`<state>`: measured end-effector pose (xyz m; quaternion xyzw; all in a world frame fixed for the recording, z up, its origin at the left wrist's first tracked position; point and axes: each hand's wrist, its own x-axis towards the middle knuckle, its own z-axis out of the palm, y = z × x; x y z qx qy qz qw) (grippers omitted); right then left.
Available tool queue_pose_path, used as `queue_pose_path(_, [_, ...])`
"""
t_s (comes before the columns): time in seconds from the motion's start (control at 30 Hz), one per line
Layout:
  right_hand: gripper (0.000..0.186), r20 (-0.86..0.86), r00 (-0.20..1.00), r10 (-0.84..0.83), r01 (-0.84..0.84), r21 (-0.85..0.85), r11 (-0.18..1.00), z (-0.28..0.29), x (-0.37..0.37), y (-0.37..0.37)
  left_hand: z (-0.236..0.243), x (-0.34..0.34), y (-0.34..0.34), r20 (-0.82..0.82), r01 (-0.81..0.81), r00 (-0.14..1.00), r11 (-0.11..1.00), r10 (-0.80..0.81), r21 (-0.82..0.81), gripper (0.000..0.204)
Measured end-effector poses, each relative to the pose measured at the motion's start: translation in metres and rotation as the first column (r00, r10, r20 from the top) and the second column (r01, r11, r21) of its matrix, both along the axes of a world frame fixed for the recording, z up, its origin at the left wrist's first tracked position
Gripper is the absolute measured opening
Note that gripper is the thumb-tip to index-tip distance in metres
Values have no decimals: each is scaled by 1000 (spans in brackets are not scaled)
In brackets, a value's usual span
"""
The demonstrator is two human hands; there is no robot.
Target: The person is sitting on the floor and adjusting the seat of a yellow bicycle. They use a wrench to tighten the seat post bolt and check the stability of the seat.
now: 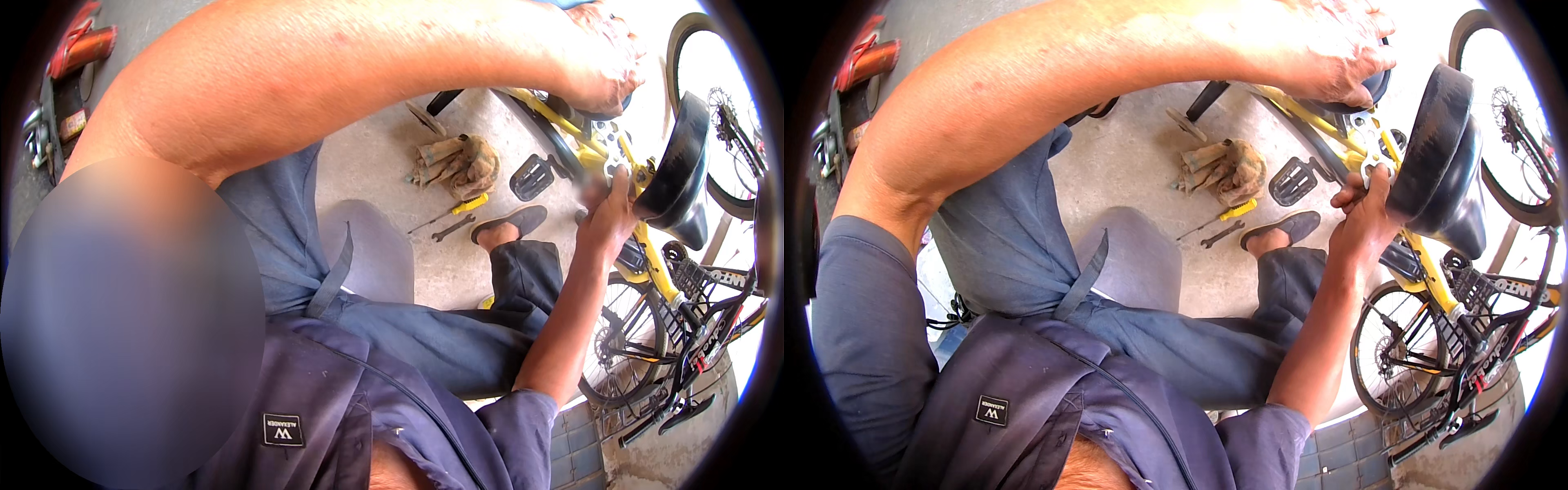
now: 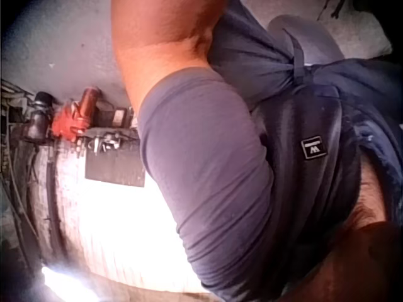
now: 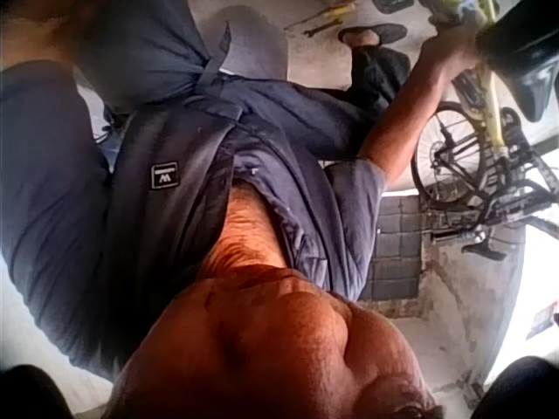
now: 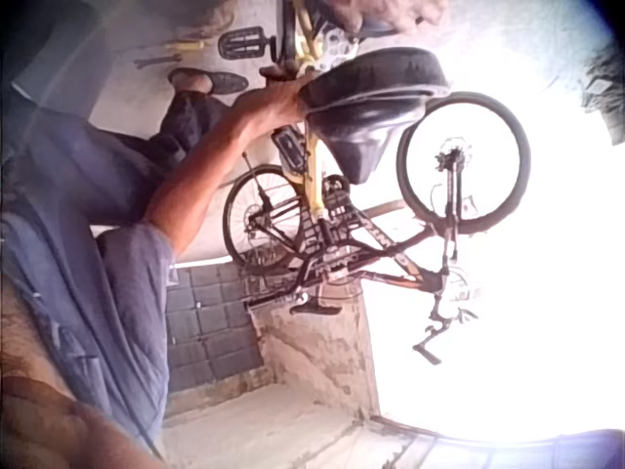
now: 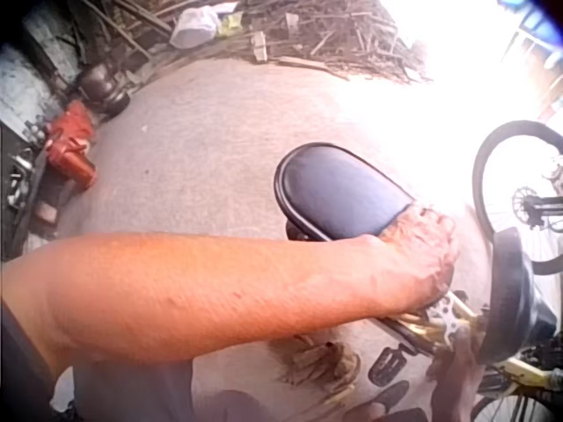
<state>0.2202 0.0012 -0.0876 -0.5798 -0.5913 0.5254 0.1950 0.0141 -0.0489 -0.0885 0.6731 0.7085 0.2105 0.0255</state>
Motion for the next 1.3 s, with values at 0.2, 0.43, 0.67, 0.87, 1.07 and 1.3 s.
queue_pose_path(0.2, [24, 47, 998, -46, 44, 40, 998, 10, -12, -7, 1, -1, 3, -21, 7, 1000, 999, -8, -31, 42])
queue_pose_path(0.43, [18, 31, 992, -124, 123, 47, 991, 7, -3, 2, 0, 2, -1, -10, -34, 999, 999, 34, 18, 41])
queue_pose_path(0.67, [18, 22, 989, -147, 146, 47, 988, 12, -2, 1, 5, 0, -3, 15, -12, 1000, 1000, 12, -16, 40])
queue_pose_path(0.87, [18, 49, 992, -117, 112, 81, 990, 10, -5, 0, 5, 0, -6, -16, -15, 1000, 1000, 15, 5, 41])
queue_pose_path(1.07, [17, 49, 989, -138, 135, 61, 989, 11, 5, 10, 5, -1, 0, 47, -1, 999, 1000, 2, -21, 42])
queue_pose_path(1.3, [14, -46, 995, -92, 92, -14, 996, 18, 9, 9, -2, 0, 3, 45, -5, 999, 1000, 5, 2, 41])
